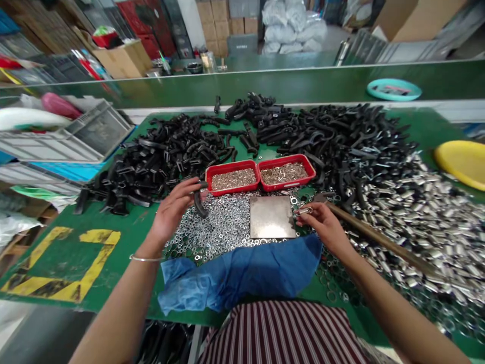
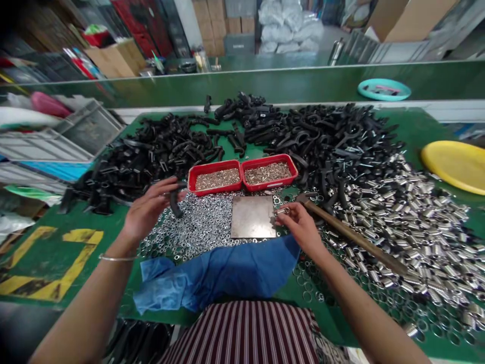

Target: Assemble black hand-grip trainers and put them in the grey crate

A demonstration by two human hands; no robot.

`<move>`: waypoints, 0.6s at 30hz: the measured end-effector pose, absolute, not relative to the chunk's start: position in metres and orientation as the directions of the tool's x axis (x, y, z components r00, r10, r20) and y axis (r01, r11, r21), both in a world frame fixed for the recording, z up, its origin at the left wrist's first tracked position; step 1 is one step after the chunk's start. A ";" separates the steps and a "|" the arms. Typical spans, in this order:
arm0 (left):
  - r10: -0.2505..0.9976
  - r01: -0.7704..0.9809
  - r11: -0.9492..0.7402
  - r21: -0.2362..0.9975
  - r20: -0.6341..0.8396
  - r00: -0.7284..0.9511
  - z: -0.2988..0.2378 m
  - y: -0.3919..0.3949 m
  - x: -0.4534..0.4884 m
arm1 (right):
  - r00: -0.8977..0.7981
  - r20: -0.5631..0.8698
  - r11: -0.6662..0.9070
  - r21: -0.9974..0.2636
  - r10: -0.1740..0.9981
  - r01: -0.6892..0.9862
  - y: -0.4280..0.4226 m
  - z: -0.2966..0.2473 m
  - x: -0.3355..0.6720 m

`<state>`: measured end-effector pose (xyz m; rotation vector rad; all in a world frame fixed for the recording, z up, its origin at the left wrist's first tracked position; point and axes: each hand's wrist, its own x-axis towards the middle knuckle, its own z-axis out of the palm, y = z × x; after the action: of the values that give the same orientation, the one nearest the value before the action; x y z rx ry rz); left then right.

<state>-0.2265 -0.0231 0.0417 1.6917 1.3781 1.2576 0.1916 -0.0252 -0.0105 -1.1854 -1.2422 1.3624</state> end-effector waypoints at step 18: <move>1.000 0.120 -0.026 0.992 0.024 0.020 -0.019 -0.023 -0.015 | 0.014 -0.106 -0.096 -0.942 0.994 -0.321 -0.031 -0.009 0.149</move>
<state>-0.0147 -0.0228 -0.0187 1.3248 1.2716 1.1545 0.1489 -0.0312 -0.0092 -1.0506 -0.8930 1.3965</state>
